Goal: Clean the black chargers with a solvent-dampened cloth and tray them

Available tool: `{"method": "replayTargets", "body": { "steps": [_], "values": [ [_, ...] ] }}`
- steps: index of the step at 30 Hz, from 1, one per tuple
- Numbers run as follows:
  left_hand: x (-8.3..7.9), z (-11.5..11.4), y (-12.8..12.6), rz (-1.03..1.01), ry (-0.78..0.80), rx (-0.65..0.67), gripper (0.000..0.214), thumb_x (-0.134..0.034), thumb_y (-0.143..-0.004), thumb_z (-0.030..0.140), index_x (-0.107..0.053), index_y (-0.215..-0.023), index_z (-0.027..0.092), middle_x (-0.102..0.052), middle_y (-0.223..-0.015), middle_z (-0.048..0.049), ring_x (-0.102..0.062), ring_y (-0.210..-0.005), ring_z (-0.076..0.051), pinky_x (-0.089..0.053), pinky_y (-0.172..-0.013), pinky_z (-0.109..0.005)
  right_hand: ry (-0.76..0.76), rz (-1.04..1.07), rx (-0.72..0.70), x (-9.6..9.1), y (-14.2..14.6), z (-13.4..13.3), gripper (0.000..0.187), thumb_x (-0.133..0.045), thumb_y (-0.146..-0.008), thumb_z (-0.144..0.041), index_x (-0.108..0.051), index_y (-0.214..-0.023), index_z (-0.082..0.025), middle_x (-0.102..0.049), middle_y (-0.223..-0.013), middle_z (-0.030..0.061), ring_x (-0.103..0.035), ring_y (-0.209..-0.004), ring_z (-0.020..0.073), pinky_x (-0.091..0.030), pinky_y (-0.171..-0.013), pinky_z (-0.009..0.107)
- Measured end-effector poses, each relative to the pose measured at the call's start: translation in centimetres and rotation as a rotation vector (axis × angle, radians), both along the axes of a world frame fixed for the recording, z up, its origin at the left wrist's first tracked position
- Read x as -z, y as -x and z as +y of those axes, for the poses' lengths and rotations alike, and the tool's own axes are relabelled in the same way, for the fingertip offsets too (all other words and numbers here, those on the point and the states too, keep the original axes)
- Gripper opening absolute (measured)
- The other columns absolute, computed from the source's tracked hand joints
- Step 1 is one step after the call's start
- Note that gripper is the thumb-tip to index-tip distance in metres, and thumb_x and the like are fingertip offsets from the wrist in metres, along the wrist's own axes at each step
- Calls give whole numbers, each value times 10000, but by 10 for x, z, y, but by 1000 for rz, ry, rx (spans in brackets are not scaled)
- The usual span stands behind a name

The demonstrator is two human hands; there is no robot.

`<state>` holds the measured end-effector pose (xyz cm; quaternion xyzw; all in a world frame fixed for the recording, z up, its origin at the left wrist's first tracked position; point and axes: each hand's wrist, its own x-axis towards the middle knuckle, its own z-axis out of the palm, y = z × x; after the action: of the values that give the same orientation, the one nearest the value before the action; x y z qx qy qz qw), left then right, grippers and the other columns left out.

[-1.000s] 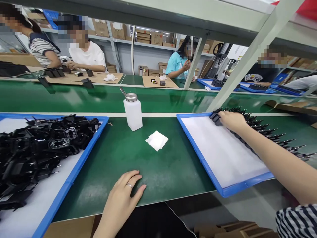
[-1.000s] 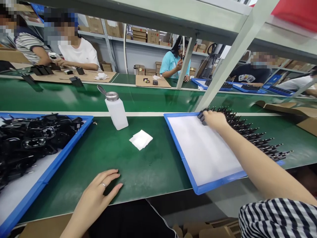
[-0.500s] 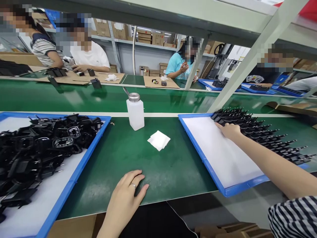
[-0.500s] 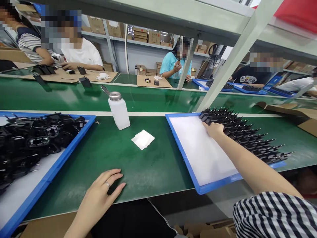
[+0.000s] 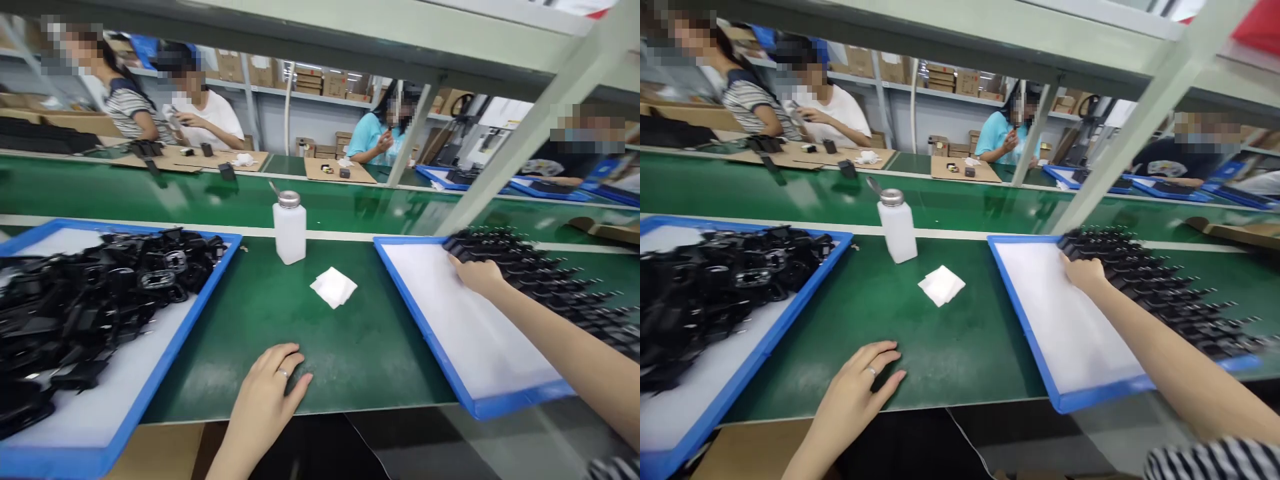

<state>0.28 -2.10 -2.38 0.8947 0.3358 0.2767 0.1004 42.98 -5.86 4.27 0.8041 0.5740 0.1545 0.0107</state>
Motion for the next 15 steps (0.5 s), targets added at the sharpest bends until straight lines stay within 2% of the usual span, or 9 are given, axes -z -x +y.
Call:
{"method": "replayTargets", "body": {
  "steps": [2,5,7,10,12,15],
  "values": [
    [-2,-3,-1,11,42,-3,171,-457,-745,296,-533,-866,202,-554,-951,-41,-510,-887,-188,-457,-732,-331,86,-74,-31,1,32,16,289,-337,-789,-119,-551,-982,-85,-570,-583,160,-553,-536,237,-360,-544,347],
    [-4,-6,-4,12,119,-17,163,-465,-740,278,-532,-867,201,-547,-956,-39,-500,-889,-178,-440,-766,-339,245,-125,-127,-2,89,43,310,-370,-791,-180,-481,-1076,-130,-604,-700,123,-566,-598,260,-385,-508,326],
    [-3,-6,-4,1,164,-37,163,-469,-737,280,-534,-866,203,-544,-962,-32,-492,-893,-170,-429,-781,-334,320,-130,-101,-9,117,56,309,-346,-819,-237,-477,-1076,-126,-606,-726,114,-566,-649,274,-396,-503,329],
    [-6,-6,-3,-6,228,-68,167,-475,-731,290,-537,-862,208,-540,-982,-16,-481,-904,-160,-415,-794,-319,277,-117,-68,-20,136,72,300,-307,-836,-236,-522,-992,-96,-581,-841,149,-543,-778,290,-401,-549,334],
    [-14,-3,-5,20,290,-84,167,-476,-727,298,-541,-851,208,-550,-960,-6,-485,-887,-155,-418,-778,-306,223,-49,-106,-22,141,81,279,-319,-833,-242,-533,-953,-109,-552,-921,148,-516,-853,277,-397,-602,323],
    [-36,9,-20,147,359,-46,224,-452,-736,327,-532,-894,190,-565,-924,-13,-498,-854,-166,-426,-745,-309,325,258,-154,-13,153,97,206,-378,-803,-294,-540,-817,-168,-568,-849,79,-533,-791,229,-383,-588,287]
  ]
}}
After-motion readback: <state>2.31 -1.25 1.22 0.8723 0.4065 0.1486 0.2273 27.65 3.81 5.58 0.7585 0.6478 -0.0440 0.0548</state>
